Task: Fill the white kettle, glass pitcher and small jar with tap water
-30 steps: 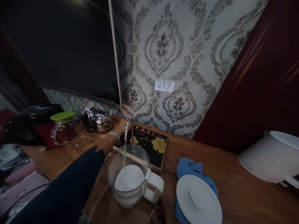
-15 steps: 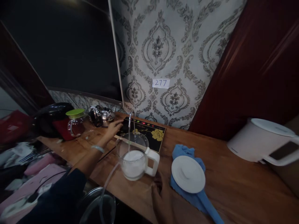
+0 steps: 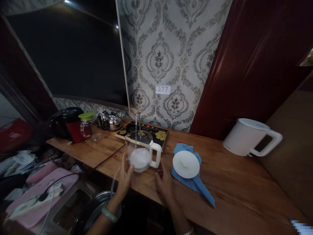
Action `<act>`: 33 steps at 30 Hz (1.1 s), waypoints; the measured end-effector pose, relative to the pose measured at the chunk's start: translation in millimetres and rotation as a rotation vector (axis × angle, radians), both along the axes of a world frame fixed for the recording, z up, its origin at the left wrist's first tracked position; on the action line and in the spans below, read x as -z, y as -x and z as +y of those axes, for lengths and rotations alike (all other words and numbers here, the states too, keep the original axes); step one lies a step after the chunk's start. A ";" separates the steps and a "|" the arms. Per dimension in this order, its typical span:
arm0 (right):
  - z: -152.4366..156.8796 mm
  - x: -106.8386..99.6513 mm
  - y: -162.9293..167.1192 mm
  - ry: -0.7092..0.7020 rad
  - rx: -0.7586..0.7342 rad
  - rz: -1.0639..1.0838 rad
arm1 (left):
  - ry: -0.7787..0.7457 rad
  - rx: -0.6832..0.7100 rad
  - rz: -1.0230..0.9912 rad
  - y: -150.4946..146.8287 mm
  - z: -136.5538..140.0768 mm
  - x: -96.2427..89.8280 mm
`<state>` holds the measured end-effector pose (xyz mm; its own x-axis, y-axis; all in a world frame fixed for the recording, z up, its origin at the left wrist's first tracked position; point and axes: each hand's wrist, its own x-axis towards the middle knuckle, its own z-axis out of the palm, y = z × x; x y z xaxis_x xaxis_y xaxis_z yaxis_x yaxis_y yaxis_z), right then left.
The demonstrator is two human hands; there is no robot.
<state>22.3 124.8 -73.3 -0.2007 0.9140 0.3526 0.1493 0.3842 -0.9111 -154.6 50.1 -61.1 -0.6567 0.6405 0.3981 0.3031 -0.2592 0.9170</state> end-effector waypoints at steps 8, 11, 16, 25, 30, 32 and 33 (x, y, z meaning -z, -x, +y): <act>4.2 3.4 -1.1 -0.011 -0.020 0.023 | 0.107 -0.080 0.043 -3.3 11.9 12.4; 4.7 2.1 -1.6 -0.002 -0.022 0.018 | 0.149 -0.113 0.083 -3.5 15.3 14.0; 5.6 1.0 -3.7 0.021 -0.033 0.013 | 0.179 -0.145 0.160 -4.4 16.7 15.3; 10.0 8.8 -7.4 0.008 -0.058 0.004 | 0.165 -0.131 0.198 -0.6 11.9 19.3; 11.1 9.2 -8.0 0.003 -0.056 0.016 | 0.171 -0.151 0.223 -2.1 12.4 18.2; 10.7 8.6 -7.8 0.004 -0.059 0.018 | 0.182 -0.157 0.236 -2.3 12.4 17.5; 10.5 8.3 -7.7 0.008 -0.061 0.015 | 0.185 -0.162 0.241 -2.3 12.2 17.2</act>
<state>30.0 135.3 -81.6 -0.2506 0.9030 0.3491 0.1118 0.3852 -0.9160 -152.3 62.3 -78.3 -0.6567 0.6116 0.4412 0.5403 -0.0266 0.8410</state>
